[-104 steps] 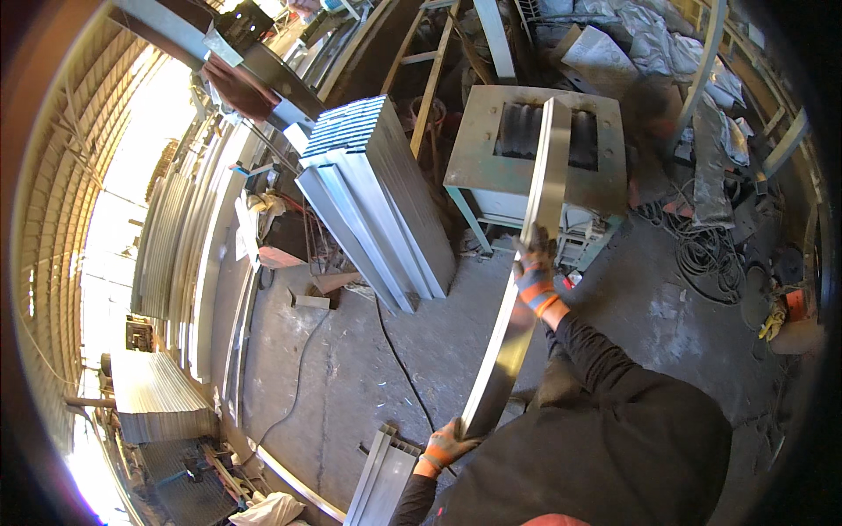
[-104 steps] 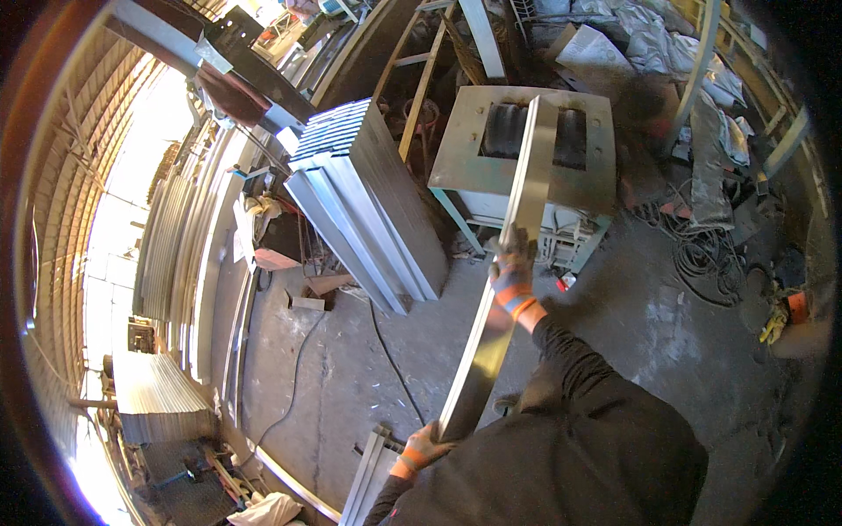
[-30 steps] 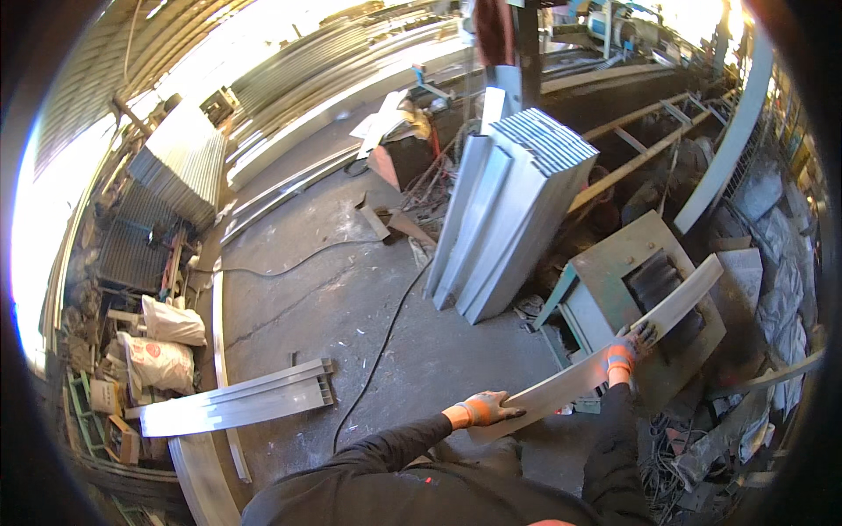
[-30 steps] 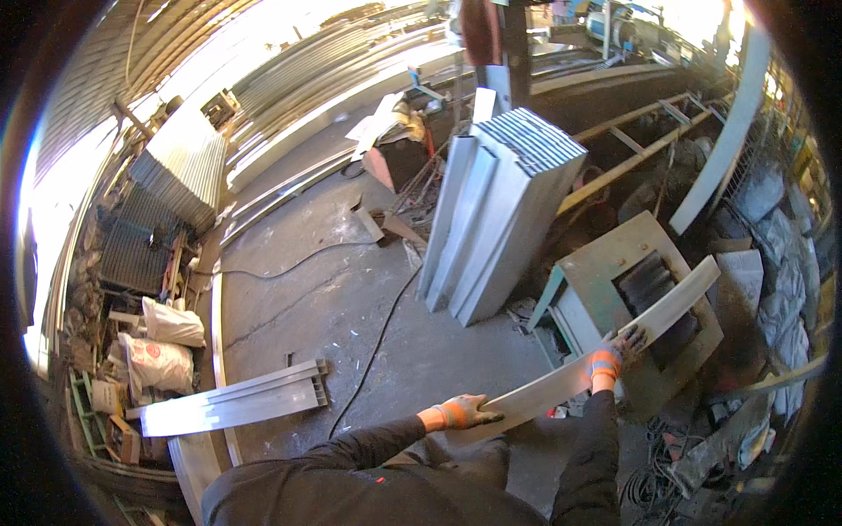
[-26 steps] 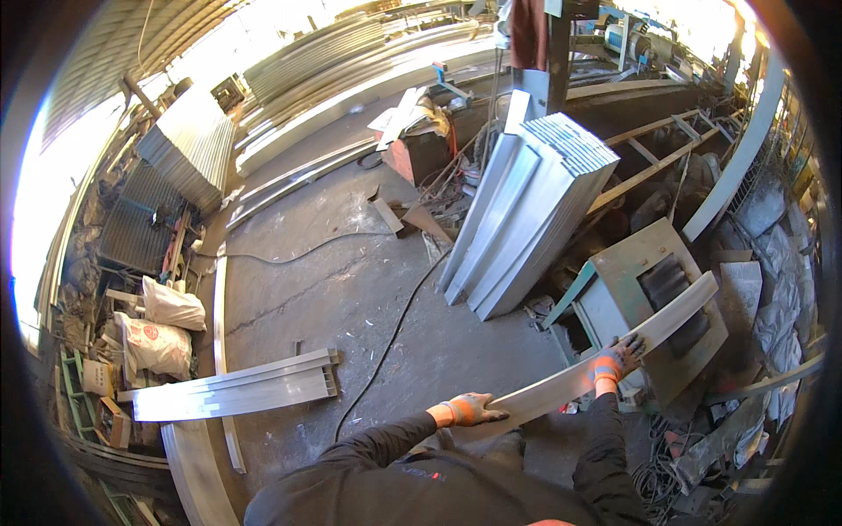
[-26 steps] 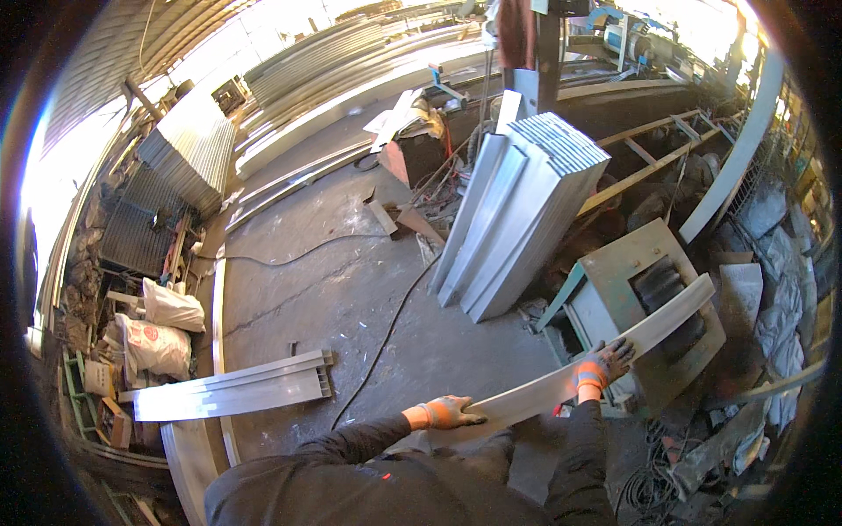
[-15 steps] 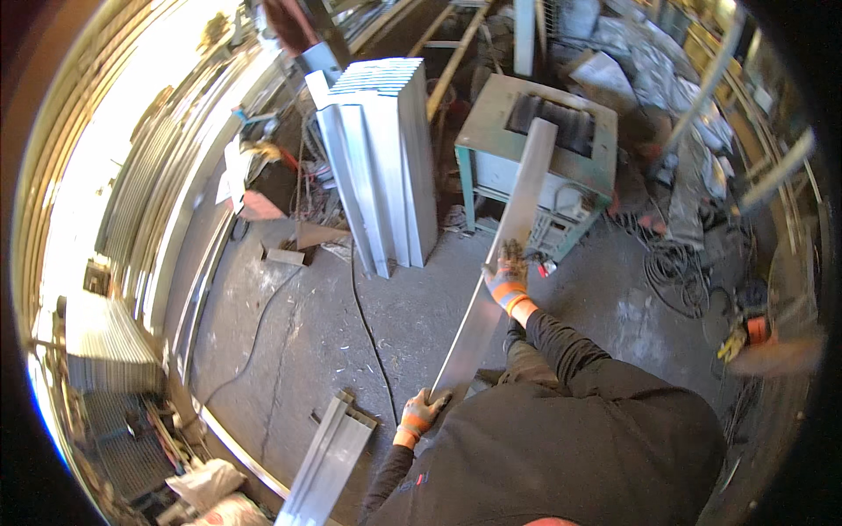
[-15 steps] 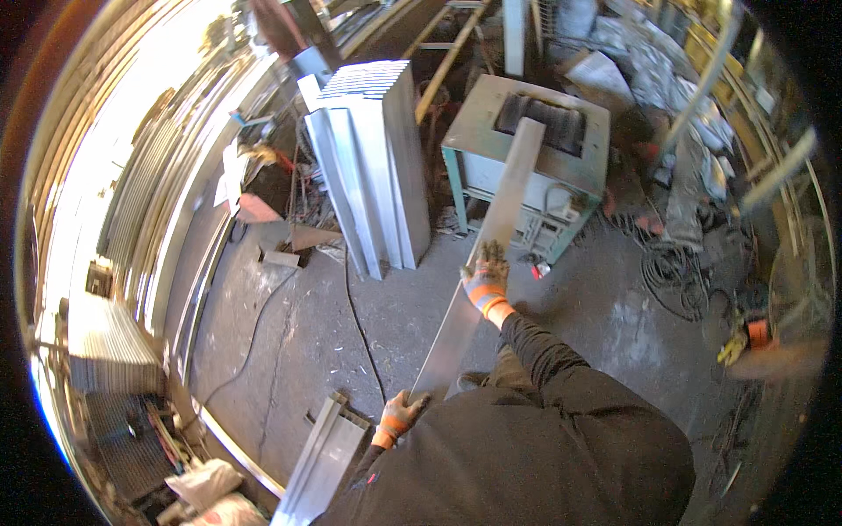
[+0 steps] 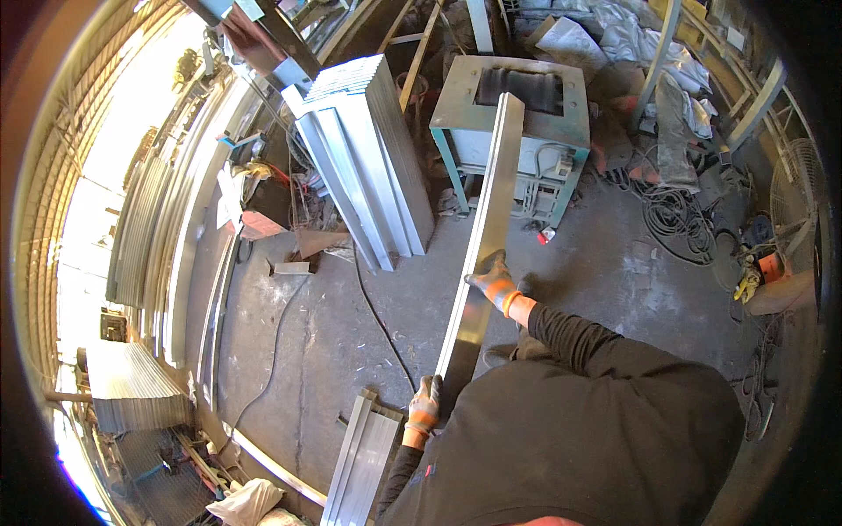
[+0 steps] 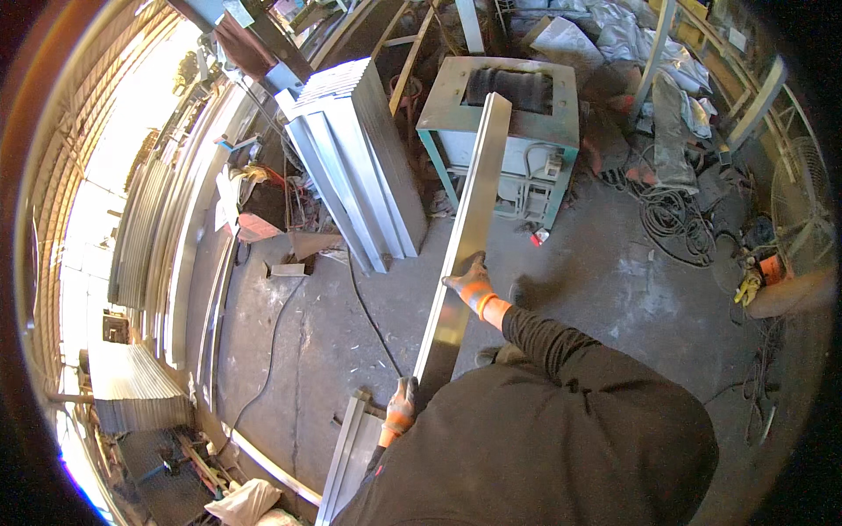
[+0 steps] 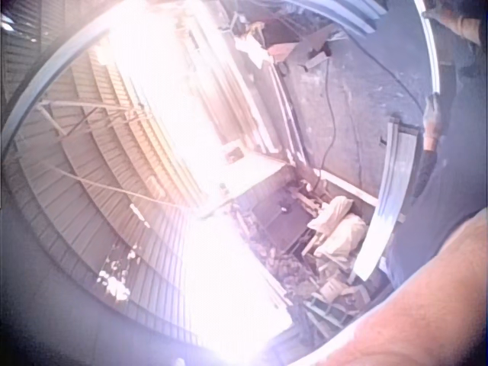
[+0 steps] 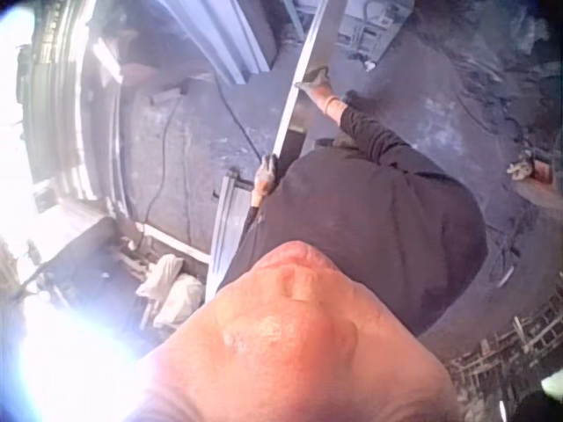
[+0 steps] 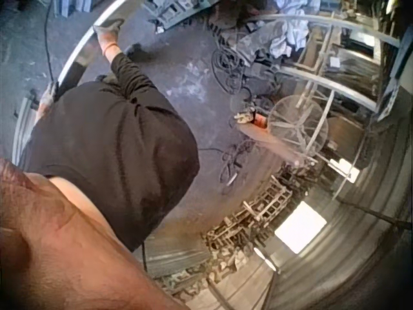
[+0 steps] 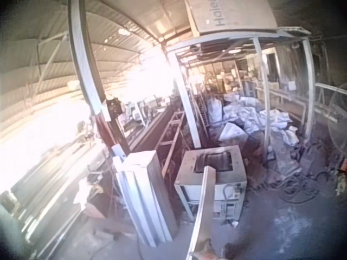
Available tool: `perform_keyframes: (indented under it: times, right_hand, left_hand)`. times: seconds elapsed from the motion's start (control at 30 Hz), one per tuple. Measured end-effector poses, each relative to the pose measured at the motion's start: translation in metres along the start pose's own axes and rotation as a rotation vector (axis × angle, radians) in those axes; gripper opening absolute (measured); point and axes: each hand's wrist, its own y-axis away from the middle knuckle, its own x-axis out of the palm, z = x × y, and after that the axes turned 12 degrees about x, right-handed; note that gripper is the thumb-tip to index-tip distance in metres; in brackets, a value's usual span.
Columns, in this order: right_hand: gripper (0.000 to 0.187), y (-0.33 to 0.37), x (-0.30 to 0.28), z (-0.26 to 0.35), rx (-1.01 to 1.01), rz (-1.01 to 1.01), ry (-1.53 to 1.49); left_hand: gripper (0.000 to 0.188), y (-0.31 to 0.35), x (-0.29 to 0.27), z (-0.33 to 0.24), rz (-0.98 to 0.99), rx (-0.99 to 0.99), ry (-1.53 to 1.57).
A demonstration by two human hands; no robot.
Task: The person repeatedly feeds long metal sheets through a roller machine to smooth or flatten them, then stacks the finished pieces. The person handles each sheet individually, guiding it through the rollers and placing it on a growing stack.
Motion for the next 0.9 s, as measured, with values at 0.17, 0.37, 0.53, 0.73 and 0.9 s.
perform_keyframes:
  times: [0.17, 0.37, 0.53, 0.73, 0.9]
  right_hand:
    - [0.111, -0.009, -0.01, -0.02, 0.014, 0.231, -0.37]
    - [0.036, -0.029, -0.037, -0.086, -0.317, 1.3, -1.39]
    - [0.049, -0.017, -0.051, -0.082, 0.162, 0.986, -1.446]
    - [0.088, -0.018, -0.036, -0.075, 0.13, 0.975, -1.368]
    - [0.082, -0.056, -0.005, -0.084, 0.154, 1.149, -1.53]
  left_hand:
    - [0.047, -0.009, 0.006, 0.04, -0.042, -0.009, 0.158]
    - [0.05, -0.037, -0.02, 0.057, 0.132, -0.434, 0.75]
    - [0.044, -0.034, -0.026, 0.014, 0.2, -0.484, 1.11]
    - [0.045, -0.025, -0.04, -0.028, 0.176, -0.09, 1.161]
    - [0.05, -0.015, -0.037, -0.024, 0.081, 0.556, 0.989]
